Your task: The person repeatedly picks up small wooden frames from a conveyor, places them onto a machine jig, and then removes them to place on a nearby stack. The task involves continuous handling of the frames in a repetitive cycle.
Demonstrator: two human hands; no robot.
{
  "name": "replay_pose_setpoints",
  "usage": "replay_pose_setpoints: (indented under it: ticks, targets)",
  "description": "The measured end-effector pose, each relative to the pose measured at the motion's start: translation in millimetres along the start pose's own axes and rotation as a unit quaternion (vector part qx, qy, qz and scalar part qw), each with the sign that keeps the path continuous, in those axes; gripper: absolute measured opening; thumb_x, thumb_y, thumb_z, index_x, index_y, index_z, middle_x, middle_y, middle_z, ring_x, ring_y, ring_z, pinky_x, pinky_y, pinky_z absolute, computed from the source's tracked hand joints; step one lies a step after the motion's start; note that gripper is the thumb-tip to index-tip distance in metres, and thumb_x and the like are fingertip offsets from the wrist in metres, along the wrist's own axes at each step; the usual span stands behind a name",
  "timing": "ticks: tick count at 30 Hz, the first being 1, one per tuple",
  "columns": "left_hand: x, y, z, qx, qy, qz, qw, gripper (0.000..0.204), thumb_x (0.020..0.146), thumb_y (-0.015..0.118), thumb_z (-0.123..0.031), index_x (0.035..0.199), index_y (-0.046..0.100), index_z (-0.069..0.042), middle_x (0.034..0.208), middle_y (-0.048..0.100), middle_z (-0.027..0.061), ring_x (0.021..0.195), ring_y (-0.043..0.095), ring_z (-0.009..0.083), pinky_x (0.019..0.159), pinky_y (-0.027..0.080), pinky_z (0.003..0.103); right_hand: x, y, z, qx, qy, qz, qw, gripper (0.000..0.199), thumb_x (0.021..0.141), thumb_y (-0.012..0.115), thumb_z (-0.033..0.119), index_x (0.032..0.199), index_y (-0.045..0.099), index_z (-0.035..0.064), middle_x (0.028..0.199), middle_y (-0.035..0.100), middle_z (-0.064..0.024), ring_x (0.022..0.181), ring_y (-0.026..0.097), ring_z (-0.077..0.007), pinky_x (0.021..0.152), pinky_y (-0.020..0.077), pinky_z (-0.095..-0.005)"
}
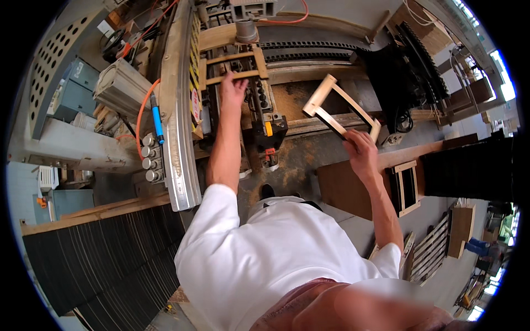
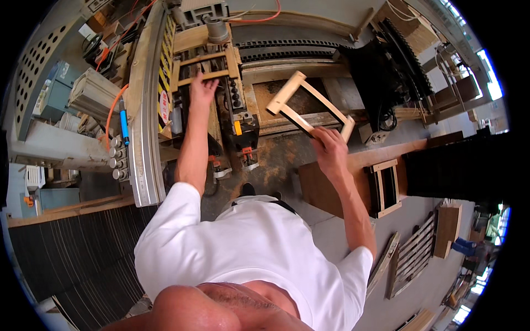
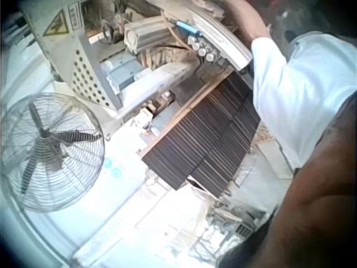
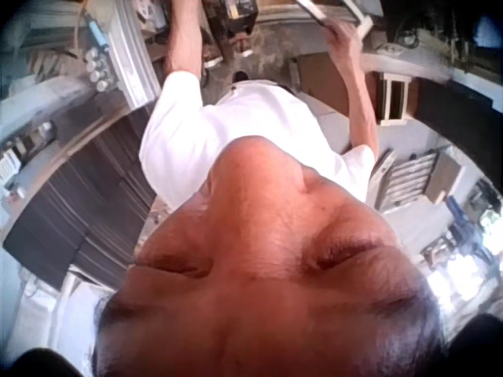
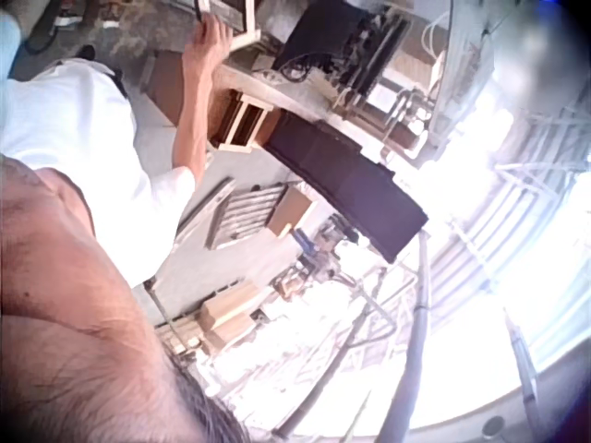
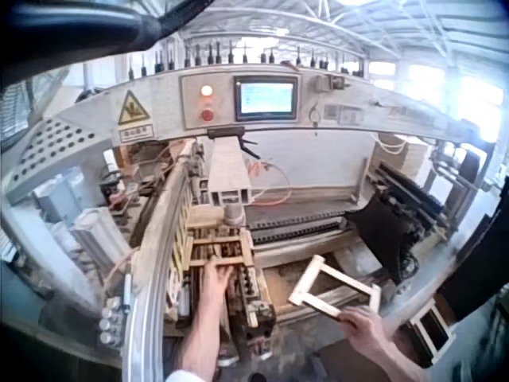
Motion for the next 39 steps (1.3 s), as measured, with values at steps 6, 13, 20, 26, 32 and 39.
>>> replay_pose_setpoints:
  ticks: [6,13,20,26,32,39]
  targets:
    - [-144.2,-70.3,40.2,0.017,-0.075,0.071,0.994,0.027,0.095,0.055,-0.016,0.121,0.052,-0.011,0.115,0.058,0.0075,0.110,0.056,0.0254,0.098,0.046,0.047,105.6,115.6,26.2,0.013,-0.190,0.062,0.980,0.020,0.077,0.065,0.009,0.098,0.067,0.0083,0.096,0.068,-0.0064,0.089,0.059,-0.0281,0.080,0.0477,-0.0389]
    - [-292.6,-137.9,39.1,-0.007,-0.043,0.028,0.999,0.029,0.094,0.054,-0.007,0.123,0.052,-0.011,0.117,0.059,0.0076,0.119,0.055,0.0295,0.097,0.048,0.046,188.6,271.2,64.5,0.025,-0.337,0.150,0.929,0.028,0.079,0.061,0.010,0.107,0.067,0.0100,0.103,0.067,-0.0074,0.097,0.058,-0.0273,0.085,0.0434,-0.0403]
    - [-364.9,-173.8,60.9,-0.010,0.023,-0.084,0.996,0.029,0.093,0.057,-0.007,0.121,0.054,-0.009,0.114,0.061,0.0092,0.113,0.059,0.0295,0.094,0.052,0.046,228.1,307.7,65.4,-0.064,-0.360,0.168,0.915,0.034,0.078,0.064,0.013,0.111,0.067,0.0158,0.103,0.069,-0.0019,0.098,0.058,-0.0230,0.085,0.0393,-0.0373]
    - [-384.1,-208.7,76.3,-0.023,0.074,-0.204,0.976,0.027,0.092,0.060,-0.011,0.118,0.055,-0.009,0.111,0.062,0.0090,0.108,0.060,0.0282,0.093,0.051,0.046,270.3,322.3,63.2,-0.173,-0.371,0.192,0.892,0.030,0.079,0.060,0.009,0.107,0.067,0.0165,0.097,0.070,-0.0012,0.098,0.056,-0.0212,0.084,0.0371,-0.0360]
    - [-391.8,-237.6,80.4,-0.013,0.116,-0.254,0.960,0.030,0.090,0.063,-0.015,0.118,0.054,-0.009,0.108,0.063,0.0087,0.104,0.061,0.0258,0.091,0.050,0.044,282.1,334.6,59.7,-0.151,-0.387,0.186,0.891,0.030,0.077,0.064,0.011,0.106,0.065,0.0173,0.090,0.070,-0.0050,0.099,0.057,-0.0232,0.085,0.0368,-0.0386]
    - [-394.2,-250.6,83.9,0.018,0.133,-0.308,0.942,0.032,0.088,0.063,-0.011,0.118,0.054,-0.007,0.107,0.062,0.0086,0.101,0.062,0.0232,0.084,0.053,0.041,287.5,341.3,56.9,-0.140,-0.399,0.181,0.888,0.027,0.079,0.062,0.013,0.106,0.065,0.0184,0.083,0.069,-0.0081,0.096,0.059,-0.0258,0.086,0.0368,-0.0406]
Point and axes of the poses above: each hand's wrist, its own x-axis towards the middle knuckle, its own y-axis out of the palm, z = x × y, the point moved 5 cm from there along x, towards the middle knuckle
